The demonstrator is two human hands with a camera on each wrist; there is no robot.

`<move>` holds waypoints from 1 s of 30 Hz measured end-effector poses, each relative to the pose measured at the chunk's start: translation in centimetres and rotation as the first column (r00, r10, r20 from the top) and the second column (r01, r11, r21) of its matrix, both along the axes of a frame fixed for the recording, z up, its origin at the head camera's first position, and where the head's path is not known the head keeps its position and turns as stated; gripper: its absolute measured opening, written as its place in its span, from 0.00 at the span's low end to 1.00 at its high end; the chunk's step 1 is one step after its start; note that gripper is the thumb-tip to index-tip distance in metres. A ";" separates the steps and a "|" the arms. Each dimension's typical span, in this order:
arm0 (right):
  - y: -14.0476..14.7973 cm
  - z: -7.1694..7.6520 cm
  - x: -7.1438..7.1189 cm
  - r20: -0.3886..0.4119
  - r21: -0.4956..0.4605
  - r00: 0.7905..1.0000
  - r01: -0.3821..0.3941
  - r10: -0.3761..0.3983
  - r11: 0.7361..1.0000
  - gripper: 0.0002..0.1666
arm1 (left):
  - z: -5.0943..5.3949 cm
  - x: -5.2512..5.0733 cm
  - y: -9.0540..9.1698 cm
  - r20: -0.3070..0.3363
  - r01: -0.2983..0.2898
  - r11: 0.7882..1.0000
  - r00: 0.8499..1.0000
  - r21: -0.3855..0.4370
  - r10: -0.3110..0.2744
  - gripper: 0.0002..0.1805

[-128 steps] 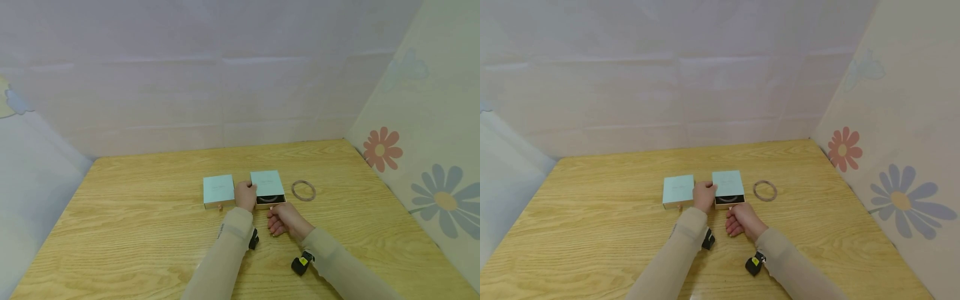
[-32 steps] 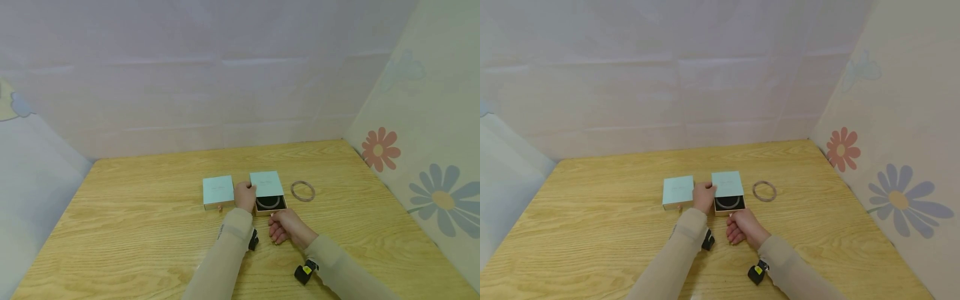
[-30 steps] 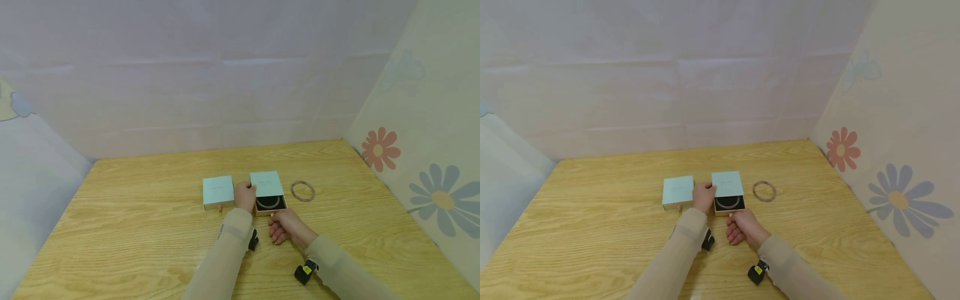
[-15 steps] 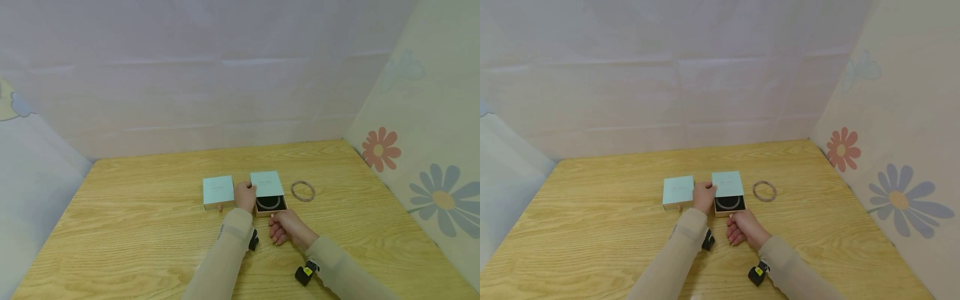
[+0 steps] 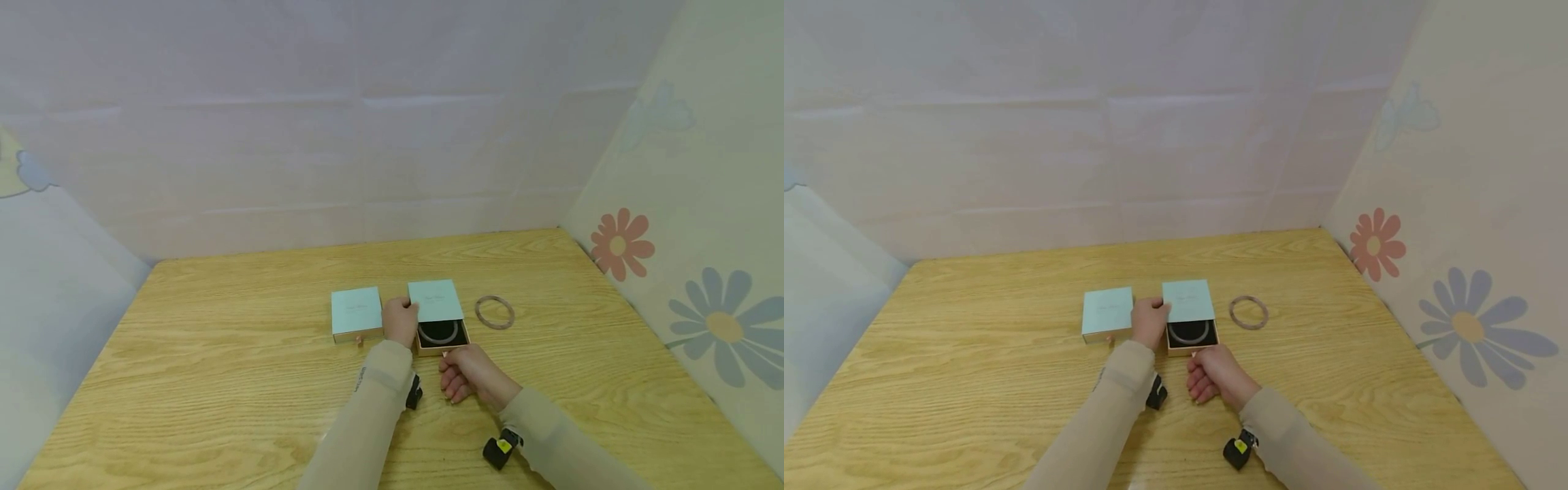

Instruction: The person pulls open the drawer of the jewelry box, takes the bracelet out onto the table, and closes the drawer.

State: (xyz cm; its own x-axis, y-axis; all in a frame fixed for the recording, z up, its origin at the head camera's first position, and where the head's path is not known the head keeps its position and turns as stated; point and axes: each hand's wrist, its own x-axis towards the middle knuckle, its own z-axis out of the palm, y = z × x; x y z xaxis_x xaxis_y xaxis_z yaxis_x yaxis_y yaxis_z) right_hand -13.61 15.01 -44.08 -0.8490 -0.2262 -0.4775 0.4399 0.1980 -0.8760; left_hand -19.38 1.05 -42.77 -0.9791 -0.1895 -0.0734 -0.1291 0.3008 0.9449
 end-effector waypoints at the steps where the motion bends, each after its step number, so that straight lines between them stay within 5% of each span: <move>1: 0.0 0.0 0.0 -0.001 0.002 1.000 0.000 0.000 1.000 0.14 | 0.0 0.0 0.0 0.002 -0.003 1.000 1.000 0.002 0.003 0.10; 30: 0.3 -0.1 0.3 -0.014 -0.016 1.000 -0.024 0.024 1.000 0.16 | -0.2 0.0 -0.1 -0.018 0.004 1.000 1.000 0.005 -0.004 0.10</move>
